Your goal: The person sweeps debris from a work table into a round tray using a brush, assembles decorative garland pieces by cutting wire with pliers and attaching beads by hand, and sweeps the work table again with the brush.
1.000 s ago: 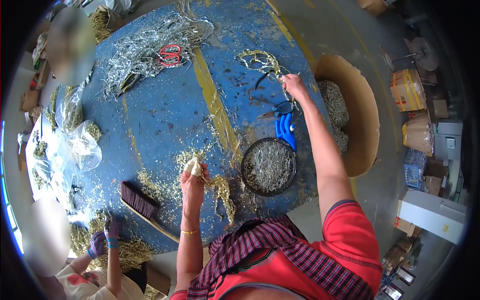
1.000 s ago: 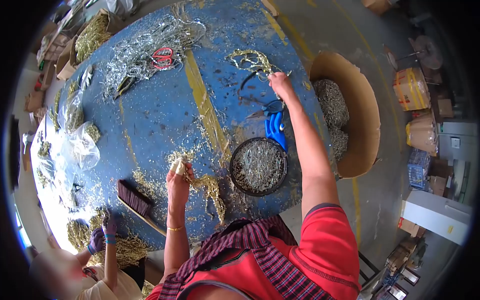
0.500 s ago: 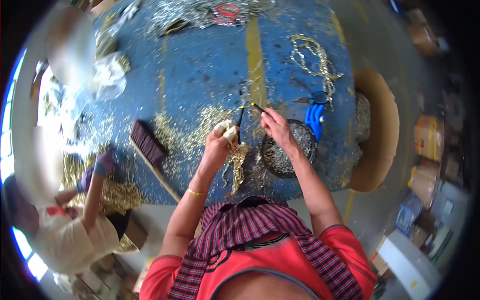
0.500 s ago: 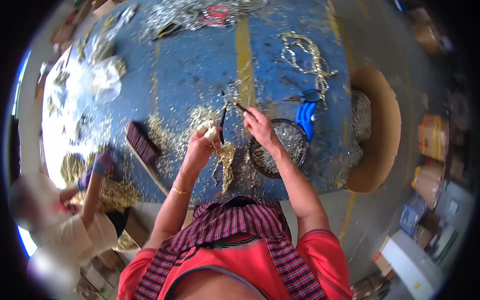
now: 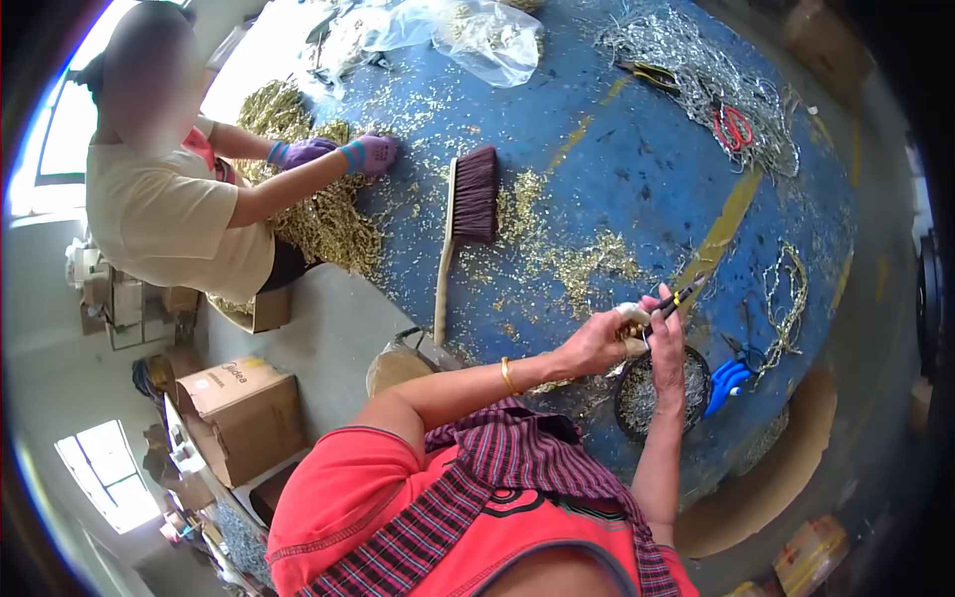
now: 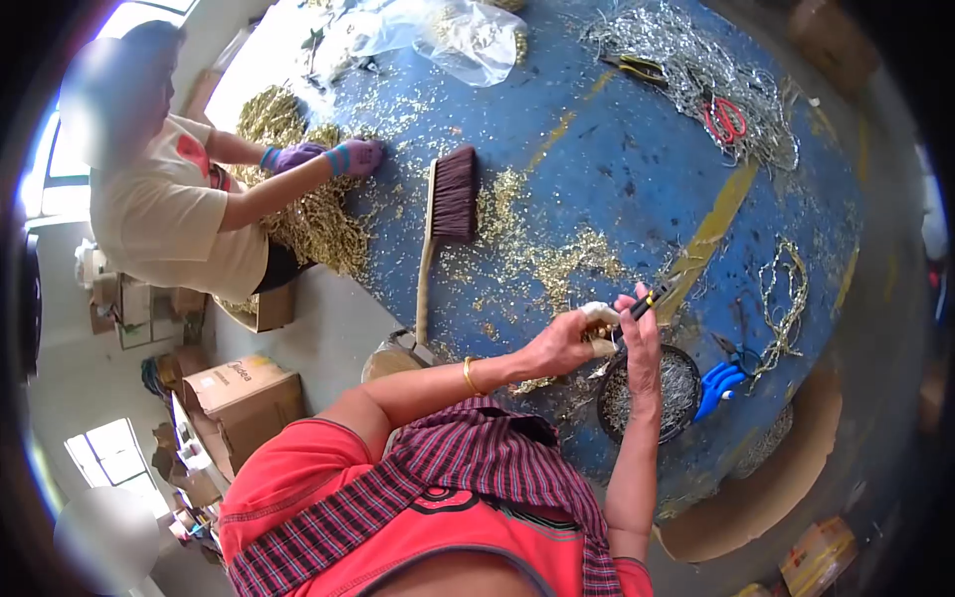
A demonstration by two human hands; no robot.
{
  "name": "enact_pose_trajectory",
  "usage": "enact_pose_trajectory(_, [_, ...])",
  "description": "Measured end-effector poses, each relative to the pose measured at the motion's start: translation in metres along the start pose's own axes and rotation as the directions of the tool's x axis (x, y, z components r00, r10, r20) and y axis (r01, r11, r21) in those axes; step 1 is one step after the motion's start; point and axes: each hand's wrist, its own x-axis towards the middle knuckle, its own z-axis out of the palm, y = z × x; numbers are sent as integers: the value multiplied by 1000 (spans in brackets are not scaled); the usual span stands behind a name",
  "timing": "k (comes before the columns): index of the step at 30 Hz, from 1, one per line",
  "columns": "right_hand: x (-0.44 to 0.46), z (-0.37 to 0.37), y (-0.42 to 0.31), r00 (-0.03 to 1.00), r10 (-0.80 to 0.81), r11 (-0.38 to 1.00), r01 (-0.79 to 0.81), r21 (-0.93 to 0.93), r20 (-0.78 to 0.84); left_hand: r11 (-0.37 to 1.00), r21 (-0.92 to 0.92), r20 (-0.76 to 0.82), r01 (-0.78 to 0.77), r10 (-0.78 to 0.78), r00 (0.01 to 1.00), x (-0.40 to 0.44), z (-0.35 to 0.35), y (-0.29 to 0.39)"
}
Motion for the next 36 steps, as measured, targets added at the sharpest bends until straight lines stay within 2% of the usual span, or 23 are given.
enact_pose_trajectory(1, [4,5,1,999,30,994,-31,100,10,997,-3,-8,-72,72,997,-1,0,5])
enact_pose_trajectory(4, [10,5,-6,977,205,845,-146,514,-60,982,-187,-59,-21,10,998,-5,-6,18])
enact_pose_trajectory(5, [14,-6,5,973,213,803,-124,584,-86,990,-120,-73,72,-81,994,-4,-19,5])
enact_pose_trajectory(6, [14,-11,2,958,239,801,-104,589,-156,969,-158,-50,190,-200,978,-5,-36,2])
enact_pose_trajectory(7, [15,-17,4,958,226,811,-85,579,-177,904,-372,-73,212,-256,964,-9,-45,14])
enact_pose_trajectory(8, [10,-23,7,959,208,820,-64,568,-192,874,-478,-204,90,-210,956,-8,-49,-1])
enact_pose_trajectory(9, [2,-21,2,950,187,895,-60,443,-249,885,-466,-220,19,-136,966,-5,-55,5])
enact_pose_trajectory(10, [-4,-14,-7,944,159,949,-65,310,-290,796,-605,-153,-25,-86,984,-4,-63,4])
enact_pose_trajectory(11, [-10,-6,-19,946,149,980,-103,168,-289,757,-652,-143,-41,-70,987,-4,-66,7])
enact_pose_trajectory(12, [-19,1,-23,962,95,995,-86,43,-255,716,-695,-138,-59,-53,989,-4,-67,12])
enact_pose_trajectory(13, [-27,8,-28,973,-35,992,6,-128,-229,690,-722,-126,-52,-58,990,-3,-66,15])
enact_pose_trajectory(14, [-34,14,-32,971,-156,951,98,-293,-181,662,-748,-114,-43,-65,991,-2,-64,18])
enact_pose_trajectory(16, [-41,24,-46,936,-318,843,207,-496,-151,637,-770,-97,-33,-66,993,-1,-59,23])
enact_pose_trajectory(20, [-42,30,-51,809,-577,603,327,-728,-115,668,-743,-67,-42,-12,998,-1,-53,21])
enact_pose_trajectory(25, [-44,29,-50,790,-602,531,289,-797,-115,694,-718,-77,-47,-12,997,-3,-50,20])
enact_pose_trajectory(33, [-44,27,-46,792,-598,529,275,-802,-123,765,-632,-145,-126,43,988,-3,-45,13])
enact_pose_trajectory(36, [-44,28,-44,801,-585,540,269,-798,-127,767,-633,-141,-102,15,990,-5,-45,17])
